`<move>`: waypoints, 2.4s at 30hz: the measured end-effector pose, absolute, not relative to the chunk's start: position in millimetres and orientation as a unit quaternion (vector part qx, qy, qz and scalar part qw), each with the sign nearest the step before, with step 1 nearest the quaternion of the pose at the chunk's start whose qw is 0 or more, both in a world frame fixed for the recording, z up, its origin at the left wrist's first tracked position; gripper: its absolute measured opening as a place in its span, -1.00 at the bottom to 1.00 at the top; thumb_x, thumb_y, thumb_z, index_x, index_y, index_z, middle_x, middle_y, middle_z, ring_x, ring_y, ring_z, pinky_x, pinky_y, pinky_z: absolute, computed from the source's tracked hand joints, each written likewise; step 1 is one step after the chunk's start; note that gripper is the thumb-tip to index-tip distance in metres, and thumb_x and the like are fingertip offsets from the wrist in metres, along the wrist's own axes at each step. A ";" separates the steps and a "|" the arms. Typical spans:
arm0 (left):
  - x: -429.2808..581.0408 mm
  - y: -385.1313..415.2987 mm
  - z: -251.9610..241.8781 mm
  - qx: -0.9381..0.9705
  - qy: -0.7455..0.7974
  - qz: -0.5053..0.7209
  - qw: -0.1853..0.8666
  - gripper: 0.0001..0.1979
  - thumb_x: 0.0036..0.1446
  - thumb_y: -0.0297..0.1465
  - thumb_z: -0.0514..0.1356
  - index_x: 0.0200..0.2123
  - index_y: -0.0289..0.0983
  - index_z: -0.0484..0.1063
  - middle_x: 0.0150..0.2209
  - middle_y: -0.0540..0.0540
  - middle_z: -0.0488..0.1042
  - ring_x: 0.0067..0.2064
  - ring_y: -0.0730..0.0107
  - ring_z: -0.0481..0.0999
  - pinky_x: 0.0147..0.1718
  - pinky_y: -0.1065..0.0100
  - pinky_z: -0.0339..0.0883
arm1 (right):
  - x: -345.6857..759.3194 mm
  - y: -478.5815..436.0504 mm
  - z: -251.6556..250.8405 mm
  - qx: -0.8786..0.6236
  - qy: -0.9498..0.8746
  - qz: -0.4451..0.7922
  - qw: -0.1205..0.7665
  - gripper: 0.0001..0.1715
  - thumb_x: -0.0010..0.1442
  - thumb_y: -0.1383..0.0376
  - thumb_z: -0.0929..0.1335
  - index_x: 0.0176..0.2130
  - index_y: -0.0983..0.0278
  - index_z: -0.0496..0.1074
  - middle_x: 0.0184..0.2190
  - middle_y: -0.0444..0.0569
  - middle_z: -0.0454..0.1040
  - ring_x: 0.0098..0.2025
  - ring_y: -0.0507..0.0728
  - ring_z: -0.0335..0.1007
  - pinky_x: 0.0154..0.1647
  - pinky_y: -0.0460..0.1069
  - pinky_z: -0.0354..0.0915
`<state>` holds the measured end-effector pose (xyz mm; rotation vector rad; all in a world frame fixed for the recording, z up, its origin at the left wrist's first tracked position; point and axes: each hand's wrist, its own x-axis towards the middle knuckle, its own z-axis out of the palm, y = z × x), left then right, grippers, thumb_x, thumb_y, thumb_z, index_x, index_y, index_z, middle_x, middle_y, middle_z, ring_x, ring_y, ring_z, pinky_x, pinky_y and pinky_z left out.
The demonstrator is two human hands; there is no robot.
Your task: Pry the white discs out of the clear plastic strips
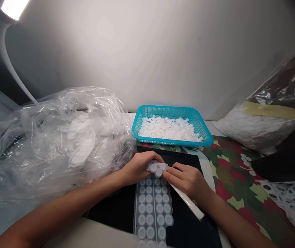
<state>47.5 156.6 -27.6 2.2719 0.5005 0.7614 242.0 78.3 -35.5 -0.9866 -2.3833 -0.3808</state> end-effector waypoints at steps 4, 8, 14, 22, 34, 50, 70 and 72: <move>49.1 160.0 -27.3 0.844 0.234 0.306 0.373 -0.79 -0.03 -0.63 0.12 -0.29 -0.31 0.39 -0.35 -0.02 0.50 -0.35 0.47 0.47 -0.37 0.50 0.31 | 243.4 75.8 -33.2 -0.354 -0.883 -0.145 0.271 -0.78 0.30 0.46 0.23 -0.15 0.39 0.45 -0.35 0.01 0.55 -0.41 0.07 0.33 -0.46 -0.03 0.16; 50.4 164.9 -30.4 0.827 0.281 0.318 0.369 -0.70 -0.10 -0.70 0.04 -0.29 -0.31 0.36 -0.33 -0.02 0.48 -0.32 0.46 0.46 -0.35 0.49 0.29 | 248.0 71.5 -38.2 -0.332 -0.890 -0.120 0.288 -0.71 0.26 0.44 0.28 0.00 0.41 0.38 -0.27 0.02 0.56 -0.42 0.04 0.36 -0.44 -0.03 0.21; 49.9 167.2 -30.9 0.822 0.301 0.314 0.368 -0.69 -0.10 -0.69 0.03 -0.29 -0.30 0.36 -0.33 -0.02 0.49 -0.32 0.45 0.46 -0.34 0.47 0.27 | 255.1 72.5 -40.6 -0.327 -0.891 -0.103 0.297 -0.67 0.24 0.46 0.29 0.02 0.43 0.35 -0.28 0.03 0.56 -0.43 0.03 0.37 -0.49 -0.04 0.17; 49.8 167.1 -30.9 0.821 0.304 0.307 0.373 -0.68 -0.11 -0.69 0.02 -0.29 -0.29 0.36 -0.33 0.00 0.49 -0.31 0.45 0.46 -0.34 0.48 0.27 | 258.1 74.4 -29.5 -0.317 -0.907 -0.134 0.242 -0.71 0.29 0.48 0.21 -0.02 0.43 0.37 -0.26 0.06 0.55 -0.37 0.07 0.40 -0.43 -0.02 0.22; 49.7 167.7 -30.6 0.818 0.303 0.307 0.381 -0.68 -0.13 -0.72 0.03 -0.31 -0.31 0.37 -0.36 0.00 0.49 -0.33 0.47 0.46 -0.35 0.49 0.25 | 256.1 75.8 -28.6 -0.317 -0.910 -0.156 0.216 -0.71 0.33 0.47 0.16 -0.05 0.42 0.38 -0.30 0.06 0.55 -0.41 0.05 0.37 -0.45 -0.03 0.21; 50.7 167.4 -28.0 0.819 0.295 0.310 0.382 -0.75 -0.05 -0.66 0.00 -0.30 -0.28 0.28 -0.36 0.00 0.42 -0.33 0.44 0.41 -0.36 0.46 0.23 | 256.4 69.1 -38.3 -0.305 -0.903 -0.127 0.275 -0.66 0.24 0.46 0.26 0.02 0.45 0.33 -0.28 0.05 0.53 -0.43 0.06 0.37 -0.51 -0.02 0.13; 49.6 167.4 -30.0 0.828 0.289 0.287 0.385 -0.83 0.05 -0.59 0.02 -0.28 -0.26 0.25 -0.38 0.03 0.37 -0.39 0.47 0.33 -0.39 0.46 0.16 | 247.9 70.9 -31.4 -0.282 -0.926 -0.124 0.218 -0.73 0.34 0.44 0.18 -0.07 0.43 0.40 -0.32 0.06 0.55 -0.39 0.08 0.39 -0.44 -0.02 0.24; 50.0 166.2 -28.7 0.827 0.284 0.287 0.391 -0.81 0.03 -0.60 0.02 -0.27 -0.27 0.26 -0.38 0.02 0.37 -0.38 0.47 0.34 -0.39 0.46 0.17 | 247.3 71.5 -32.0 -0.286 -0.924 -0.128 0.219 -0.73 0.34 0.44 0.18 -0.08 0.43 0.41 -0.32 0.05 0.55 -0.39 0.07 0.37 -0.44 -0.02 0.23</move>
